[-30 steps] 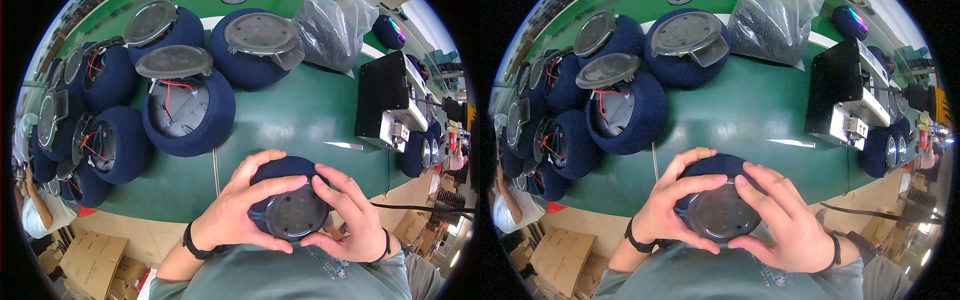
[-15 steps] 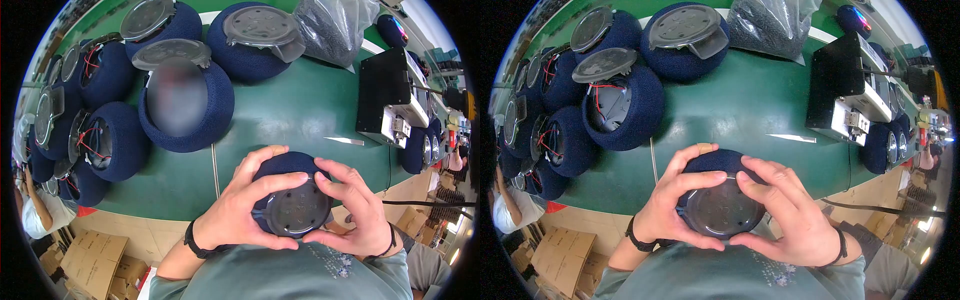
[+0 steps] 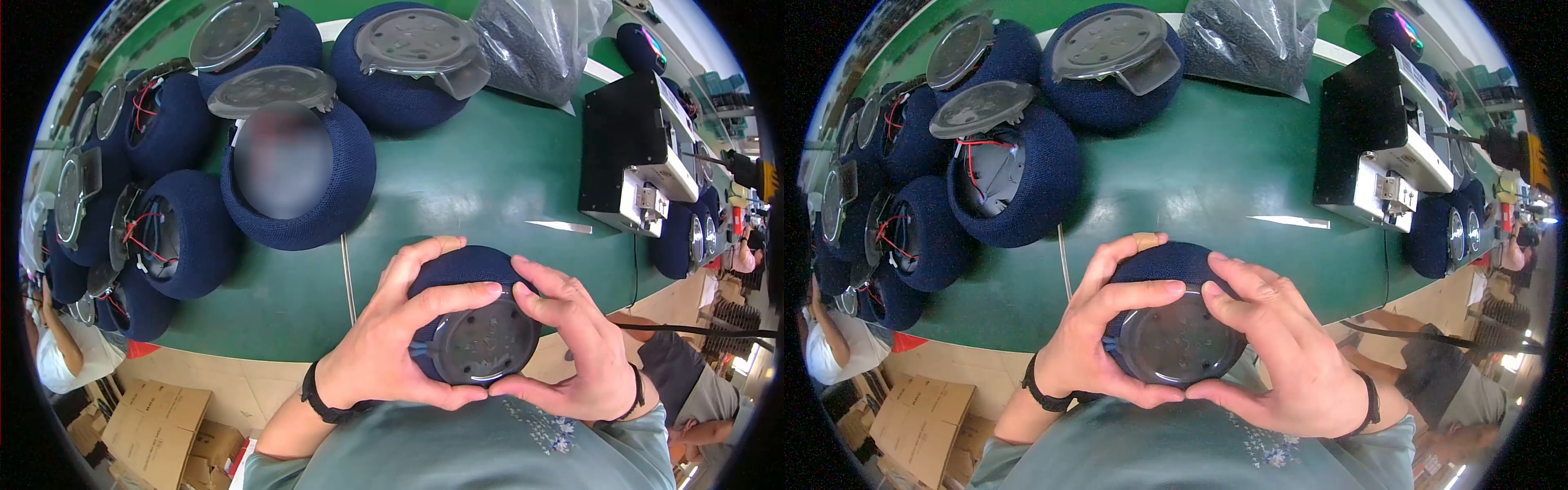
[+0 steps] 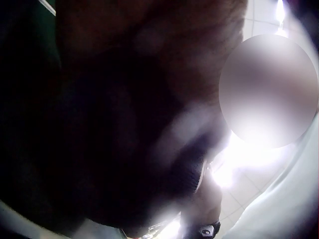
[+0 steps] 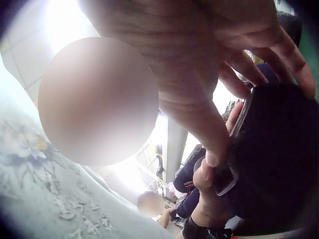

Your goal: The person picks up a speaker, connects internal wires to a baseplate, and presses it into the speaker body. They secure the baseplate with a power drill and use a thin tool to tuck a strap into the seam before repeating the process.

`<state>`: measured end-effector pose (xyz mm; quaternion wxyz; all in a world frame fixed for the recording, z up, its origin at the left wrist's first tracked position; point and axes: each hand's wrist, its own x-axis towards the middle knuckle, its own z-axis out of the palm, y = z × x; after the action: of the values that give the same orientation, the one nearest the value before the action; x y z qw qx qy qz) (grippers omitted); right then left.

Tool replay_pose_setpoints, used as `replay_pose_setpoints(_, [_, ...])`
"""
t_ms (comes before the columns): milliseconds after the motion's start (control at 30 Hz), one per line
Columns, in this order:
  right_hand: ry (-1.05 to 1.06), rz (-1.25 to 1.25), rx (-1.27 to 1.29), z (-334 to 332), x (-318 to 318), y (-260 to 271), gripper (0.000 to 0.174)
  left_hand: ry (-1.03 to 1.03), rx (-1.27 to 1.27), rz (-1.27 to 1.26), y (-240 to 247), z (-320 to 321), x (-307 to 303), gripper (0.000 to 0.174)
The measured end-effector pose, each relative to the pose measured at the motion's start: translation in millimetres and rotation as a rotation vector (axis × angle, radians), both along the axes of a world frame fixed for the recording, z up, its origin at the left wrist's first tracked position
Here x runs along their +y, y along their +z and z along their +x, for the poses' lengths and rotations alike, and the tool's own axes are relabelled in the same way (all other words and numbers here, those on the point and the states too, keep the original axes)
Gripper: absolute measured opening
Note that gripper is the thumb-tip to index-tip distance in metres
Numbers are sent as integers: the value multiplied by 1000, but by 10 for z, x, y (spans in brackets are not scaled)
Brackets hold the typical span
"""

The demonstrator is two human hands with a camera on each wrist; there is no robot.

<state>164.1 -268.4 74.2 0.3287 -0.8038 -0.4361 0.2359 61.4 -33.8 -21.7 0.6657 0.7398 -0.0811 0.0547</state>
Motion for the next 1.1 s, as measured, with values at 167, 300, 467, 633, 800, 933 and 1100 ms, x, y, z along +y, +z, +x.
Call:
replay_pose_setpoints(167, [26,23,-15,24,-18,-41,98,5,-9,-5,23,10,-14,96])
replay_pose_setpoints(300, [-139,69,14,158,-99,72,106,37,-30,18,29,-13,-28,97])
replay_pose_setpoints(467, [-839,746,-743,1192,-538,404,63,44,-76,-5,-1,65,-162,99])
replay_pose_setpoints(633, [-279,1020,-34,1934,-778,1247,35,98,-110,76,-117,127,-238,103])
replay_pose_setpoints(800, [-313,993,-136,1090,-740,832,84,135,-96,27,-172,102,-288,103])
replay_pose_setpoints(933, [-409,1099,-222,1085,-834,421,84,152,-90,83,-152,84,-302,105])
replay_pose_setpoints(1100, [-537,1090,-242,1226,-784,213,30,159,-82,55,-169,84,-324,104])
